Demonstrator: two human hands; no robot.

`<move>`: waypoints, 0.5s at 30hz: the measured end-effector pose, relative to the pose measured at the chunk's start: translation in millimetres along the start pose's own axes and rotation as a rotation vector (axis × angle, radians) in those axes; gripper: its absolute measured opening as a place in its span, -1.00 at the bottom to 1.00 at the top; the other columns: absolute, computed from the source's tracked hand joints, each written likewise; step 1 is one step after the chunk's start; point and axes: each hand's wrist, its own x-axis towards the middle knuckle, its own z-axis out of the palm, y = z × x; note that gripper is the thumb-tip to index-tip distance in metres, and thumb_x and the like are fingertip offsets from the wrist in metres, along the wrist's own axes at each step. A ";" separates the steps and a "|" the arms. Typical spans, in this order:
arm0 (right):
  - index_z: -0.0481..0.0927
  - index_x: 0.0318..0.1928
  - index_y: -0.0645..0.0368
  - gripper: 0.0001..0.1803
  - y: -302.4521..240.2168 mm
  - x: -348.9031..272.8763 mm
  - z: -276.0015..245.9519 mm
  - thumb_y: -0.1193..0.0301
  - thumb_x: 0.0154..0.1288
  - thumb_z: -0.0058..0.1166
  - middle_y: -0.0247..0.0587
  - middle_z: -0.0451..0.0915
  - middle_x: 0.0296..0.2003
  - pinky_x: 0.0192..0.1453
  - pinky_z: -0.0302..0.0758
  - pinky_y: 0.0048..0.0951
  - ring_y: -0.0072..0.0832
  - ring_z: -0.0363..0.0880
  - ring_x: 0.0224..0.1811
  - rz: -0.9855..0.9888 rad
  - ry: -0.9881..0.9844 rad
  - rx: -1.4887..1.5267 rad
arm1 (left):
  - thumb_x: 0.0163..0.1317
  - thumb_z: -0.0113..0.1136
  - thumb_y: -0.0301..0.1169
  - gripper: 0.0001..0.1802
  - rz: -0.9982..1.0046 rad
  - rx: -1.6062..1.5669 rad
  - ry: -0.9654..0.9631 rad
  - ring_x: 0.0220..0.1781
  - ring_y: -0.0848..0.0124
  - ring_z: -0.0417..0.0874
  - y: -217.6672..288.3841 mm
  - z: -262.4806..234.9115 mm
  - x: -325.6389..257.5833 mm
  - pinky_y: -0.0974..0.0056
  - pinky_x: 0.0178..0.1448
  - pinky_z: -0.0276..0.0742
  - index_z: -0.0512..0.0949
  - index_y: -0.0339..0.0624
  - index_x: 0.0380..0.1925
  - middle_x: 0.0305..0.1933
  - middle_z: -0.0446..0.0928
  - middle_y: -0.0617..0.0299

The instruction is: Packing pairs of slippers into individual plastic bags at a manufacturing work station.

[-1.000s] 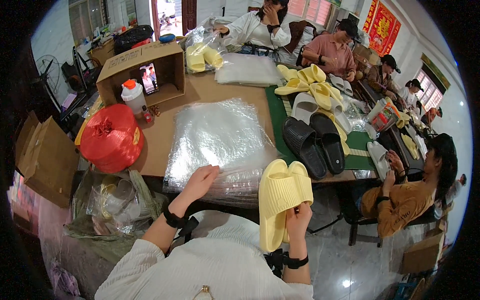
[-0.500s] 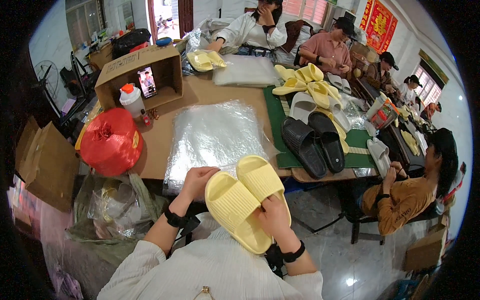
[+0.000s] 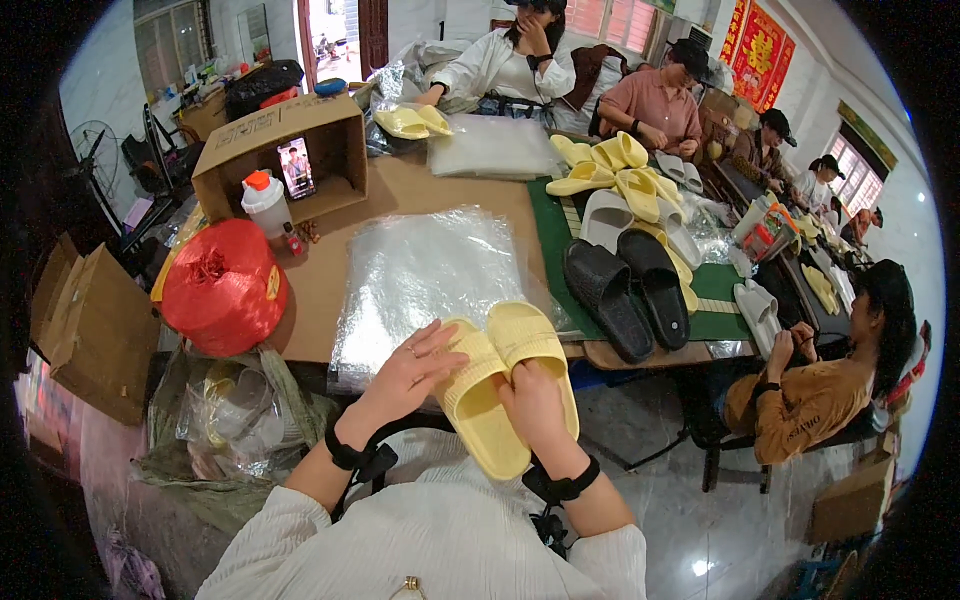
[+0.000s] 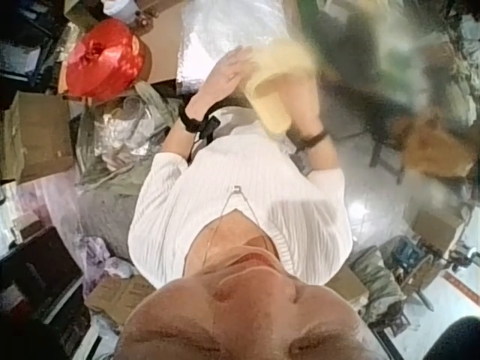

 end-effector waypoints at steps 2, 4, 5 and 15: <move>0.55 -0.36 0.36 -0.78 -5.3 9.5 4.9 0.40 0.18 0.19 0.15 0.55 -0.34 -0.18 0.50 -0.06 0.07 0.56 -0.25 -0.062 0.019 0.023 | 0.30 0.11 -0.46 -0.63 0.020 0.006 -0.033 0.51 0.07 0.23 5.1 -2.8 1.4 0.00 0.55 0.11 0.65 0.10 0.08 0.39 0.41 0.22; 0.56 -0.31 0.34 -0.80 -9.5 18.9 7.8 0.41 0.22 0.14 0.14 0.54 -0.35 -0.18 0.50 -0.08 0.06 0.55 -0.28 -0.098 -0.013 -0.004 | 0.31 0.11 -0.45 -0.63 0.063 -0.026 -0.081 0.53 0.07 0.19 7.1 -6.6 1.6 -0.07 0.59 -0.03 0.65 0.14 0.09 0.40 0.41 0.26; 0.57 -0.30 0.32 -0.83 -10.2 24.9 13.6 0.43 0.20 0.14 0.10 0.52 -0.37 -0.20 0.50 -0.10 0.02 0.54 -0.29 -0.116 0.029 -0.054 | 0.34 0.09 -0.44 -0.64 0.020 -0.137 -0.110 0.55 0.09 0.17 12.7 -10.7 2.3 -0.10 0.61 -0.14 0.65 0.11 0.09 0.40 0.41 0.29; 0.61 -0.34 0.18 -0.89 -15.9 129.8 81.4 0.48 0.25 0.02 -0.03 0.58 -0.37 -0.20 0.57 -0.30 -0.21 0.62 -0.19 -0.145 0.052 -0.452 | 0.38 0.05 -0.44 -0.73 0.020 -0.356 -0.202 0.55 0.14 0.19 19.6 -32.8 -8.3 -0.07 0.62 -0.26 0.68 -0.01 -0.03 0.31 0.52 0.30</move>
